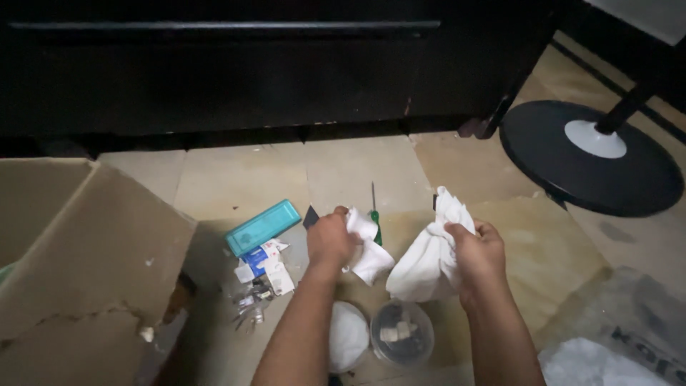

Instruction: The person wipes various small medical items with a white cloth and places them into a cardboard box. Items include syringes, small boxes, and plastic containers.

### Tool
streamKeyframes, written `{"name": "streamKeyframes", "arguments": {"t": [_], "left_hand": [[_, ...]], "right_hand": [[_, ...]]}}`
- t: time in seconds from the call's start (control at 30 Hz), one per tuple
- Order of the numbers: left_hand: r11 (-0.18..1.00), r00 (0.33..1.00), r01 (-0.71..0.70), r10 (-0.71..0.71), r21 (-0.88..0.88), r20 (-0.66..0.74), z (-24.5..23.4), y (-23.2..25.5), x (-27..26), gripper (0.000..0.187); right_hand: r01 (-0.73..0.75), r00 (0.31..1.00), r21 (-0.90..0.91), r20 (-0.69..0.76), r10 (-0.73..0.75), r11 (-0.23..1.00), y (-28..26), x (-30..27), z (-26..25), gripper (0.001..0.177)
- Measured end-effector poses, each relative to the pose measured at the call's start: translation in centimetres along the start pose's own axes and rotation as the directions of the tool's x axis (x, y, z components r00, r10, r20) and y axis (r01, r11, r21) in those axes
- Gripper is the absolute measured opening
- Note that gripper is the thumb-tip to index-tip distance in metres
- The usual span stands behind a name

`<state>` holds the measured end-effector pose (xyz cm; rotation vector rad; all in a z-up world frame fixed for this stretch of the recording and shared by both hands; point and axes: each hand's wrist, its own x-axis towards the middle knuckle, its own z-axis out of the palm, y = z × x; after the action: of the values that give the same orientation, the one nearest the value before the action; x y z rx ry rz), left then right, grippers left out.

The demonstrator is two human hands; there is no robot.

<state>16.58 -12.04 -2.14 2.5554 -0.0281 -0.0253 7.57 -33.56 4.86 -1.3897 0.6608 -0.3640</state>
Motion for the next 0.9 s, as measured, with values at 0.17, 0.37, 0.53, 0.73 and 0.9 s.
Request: {"name": "streamKeyframes", "arguments": {"t": [0.17,0.37,0.53,0.73,0.9], "left_hand": [[0.923,0.990,0.133,-0.108,-0.361,0.089,-2.8,-2.7,0.3,0.035],[0.640,0.979,0.173,-0.198,-0.749,0.057,-4.7,-6.0,-3.8,0.032],[0.955,0.964,0.245,-0.258,-0.164,-0.062,-6.9,-8.5,-9.9,0.038],[0.974,0.979,0.204,-0.204,-0.099,0.006,-8.4,-6.8,-12.4,0.039],[0.983,0.986,0.071,-0.044,0.169,-0.160,-6.5,-2.0,-8.2,0.022]], "right_hand": [[0.015,0.997,-0.042,0.070,-0.012,0.999,1.1,0.5,0.6,0.025],[0.061,0.977,-0.019,0.204,-0.056,0.998,0.8,-1.0,1.0,0.019],[0.088,0.975,-0.084,0.209,-0.069,0.993,-0.3,-2.9,0.0,0.025],[0.067,0.968,-0.078,0.245,-0.046,0.995,-0.2,-4.2,-0.1,0.025],[0.105,0.969,-0.272,0.243,-0.038,0.957,0.1,-4.2,0.1,0.029]]}}
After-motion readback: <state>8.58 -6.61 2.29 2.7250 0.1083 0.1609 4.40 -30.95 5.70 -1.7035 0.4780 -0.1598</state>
